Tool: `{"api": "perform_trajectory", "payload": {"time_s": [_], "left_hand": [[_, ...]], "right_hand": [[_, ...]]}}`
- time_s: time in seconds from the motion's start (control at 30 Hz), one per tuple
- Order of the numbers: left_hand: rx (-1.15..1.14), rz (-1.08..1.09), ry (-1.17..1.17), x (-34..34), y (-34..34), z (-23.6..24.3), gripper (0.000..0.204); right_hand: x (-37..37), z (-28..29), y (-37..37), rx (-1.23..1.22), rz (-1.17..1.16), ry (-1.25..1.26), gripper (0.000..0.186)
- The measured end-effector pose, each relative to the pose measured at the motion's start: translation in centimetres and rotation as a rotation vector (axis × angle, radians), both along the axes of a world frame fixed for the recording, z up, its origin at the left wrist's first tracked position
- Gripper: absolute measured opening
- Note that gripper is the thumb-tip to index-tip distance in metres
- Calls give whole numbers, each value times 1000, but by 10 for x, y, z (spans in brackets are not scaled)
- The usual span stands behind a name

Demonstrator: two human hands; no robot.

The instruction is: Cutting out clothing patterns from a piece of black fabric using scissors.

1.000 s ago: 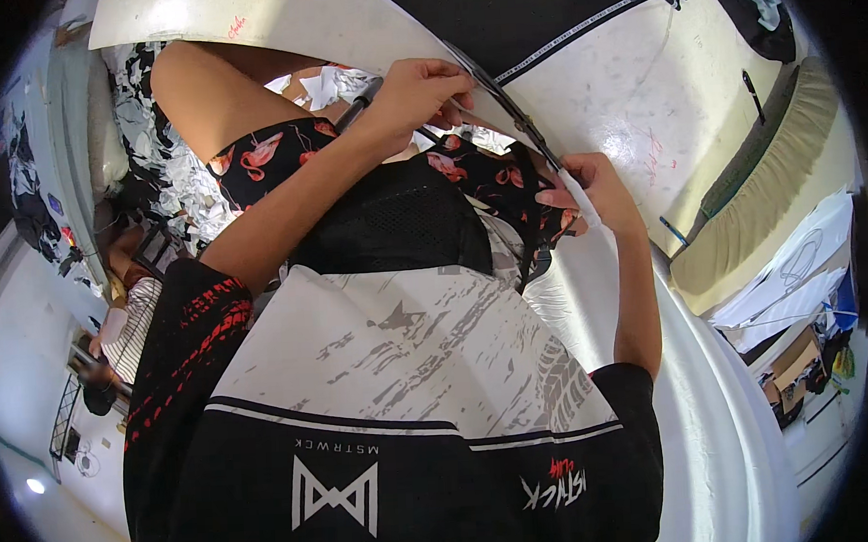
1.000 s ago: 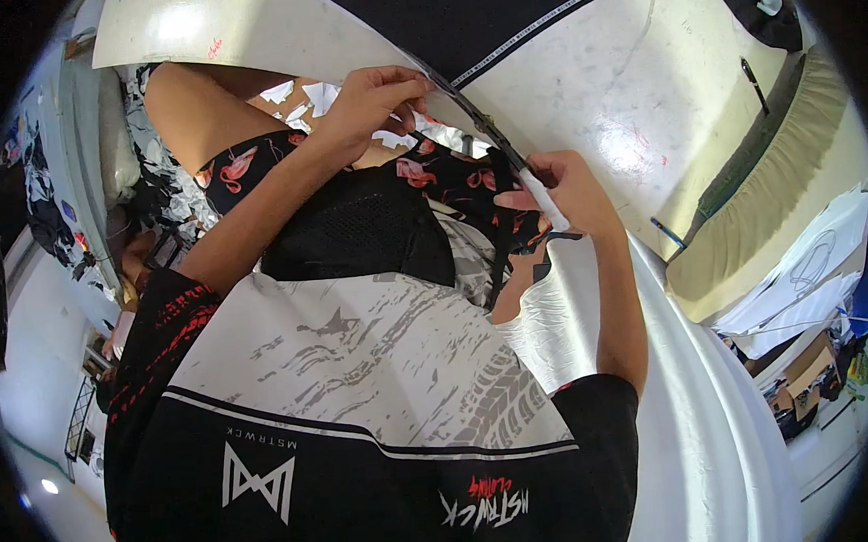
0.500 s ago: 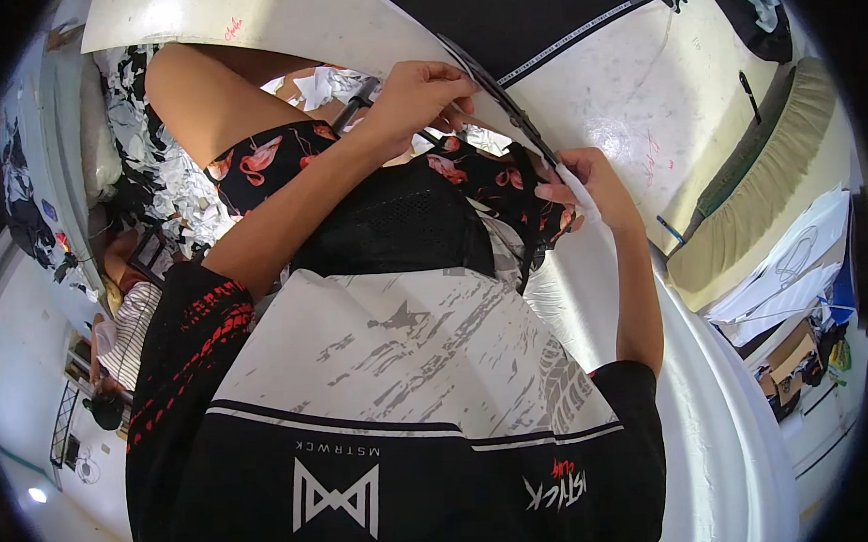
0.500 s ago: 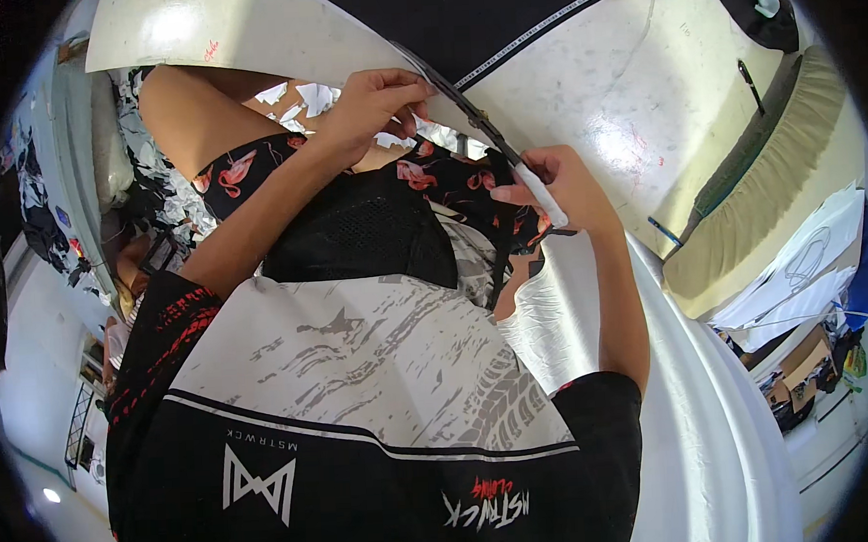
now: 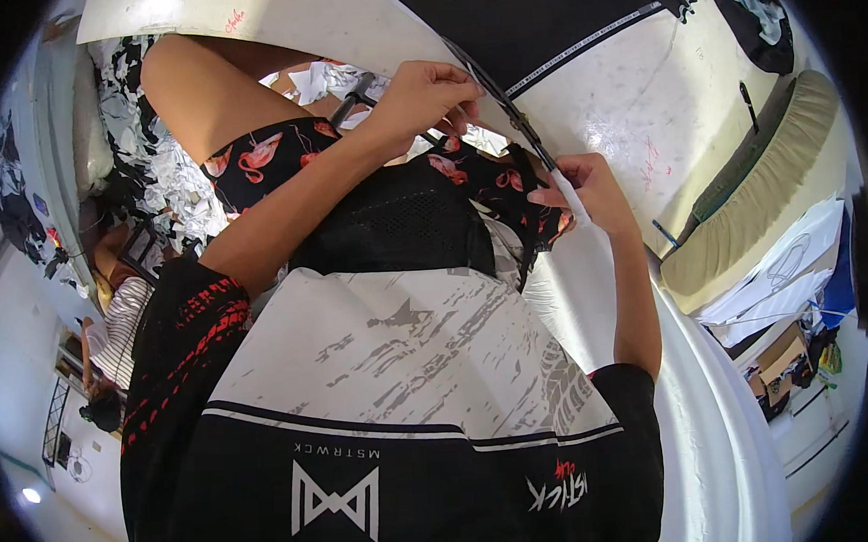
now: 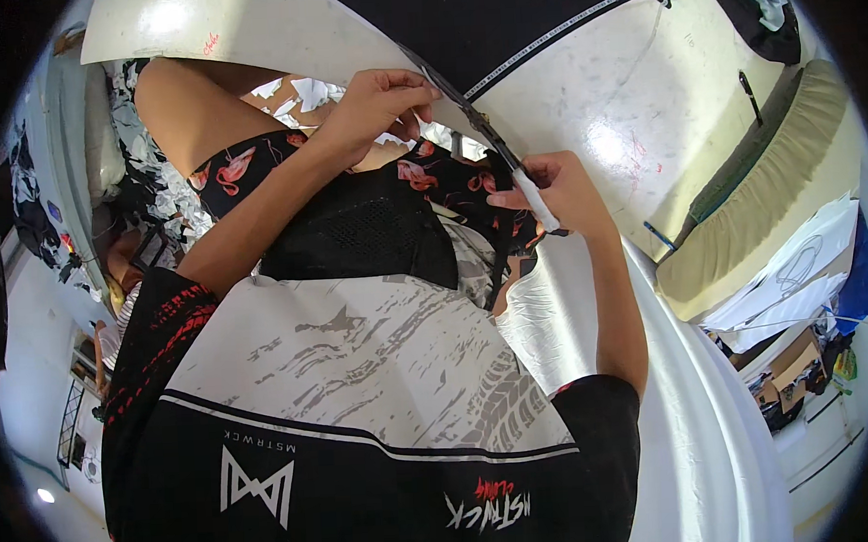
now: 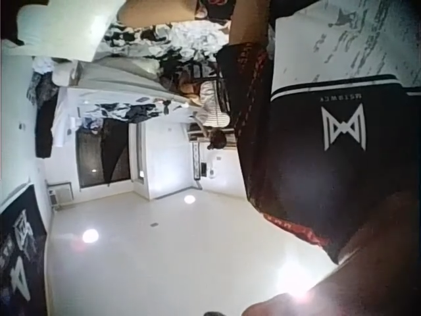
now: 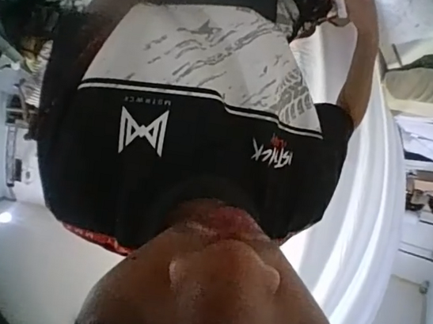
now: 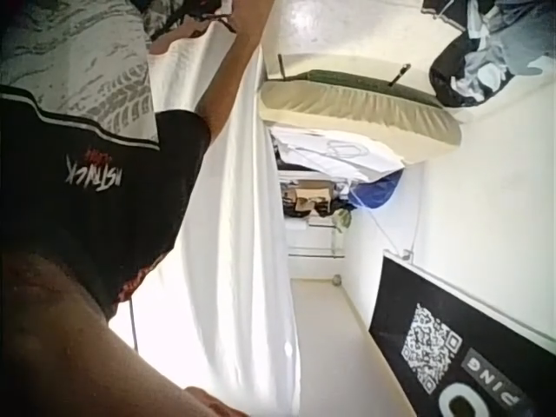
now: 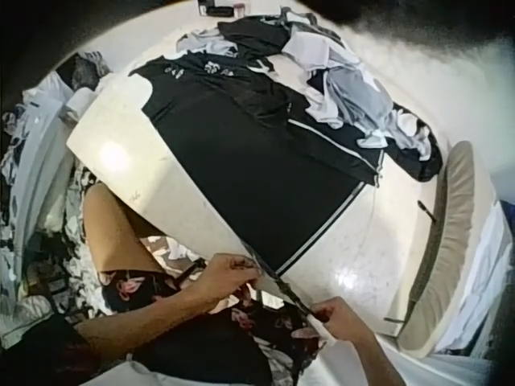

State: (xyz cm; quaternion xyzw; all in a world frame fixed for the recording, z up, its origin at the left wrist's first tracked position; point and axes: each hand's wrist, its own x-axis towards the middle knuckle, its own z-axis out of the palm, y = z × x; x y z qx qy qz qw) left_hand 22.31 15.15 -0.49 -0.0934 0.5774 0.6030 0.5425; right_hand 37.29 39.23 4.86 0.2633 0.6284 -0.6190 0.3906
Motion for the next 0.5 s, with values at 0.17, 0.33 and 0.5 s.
{"api": "perform_trajectory", "payload": {"time_s": [0.17,0.33,0.5], "left_hand": [[14,-23,-11,0,-2,4,19],[16,-60,14,-1,-3,6,18],[11,-95,7,-2,-3,6,19]], "right_hand": [[11,-7,3,16,19,-1,32],[11,-13,7,-12,70,16,25],[2,-19,7,-52,33,36,39]]}}
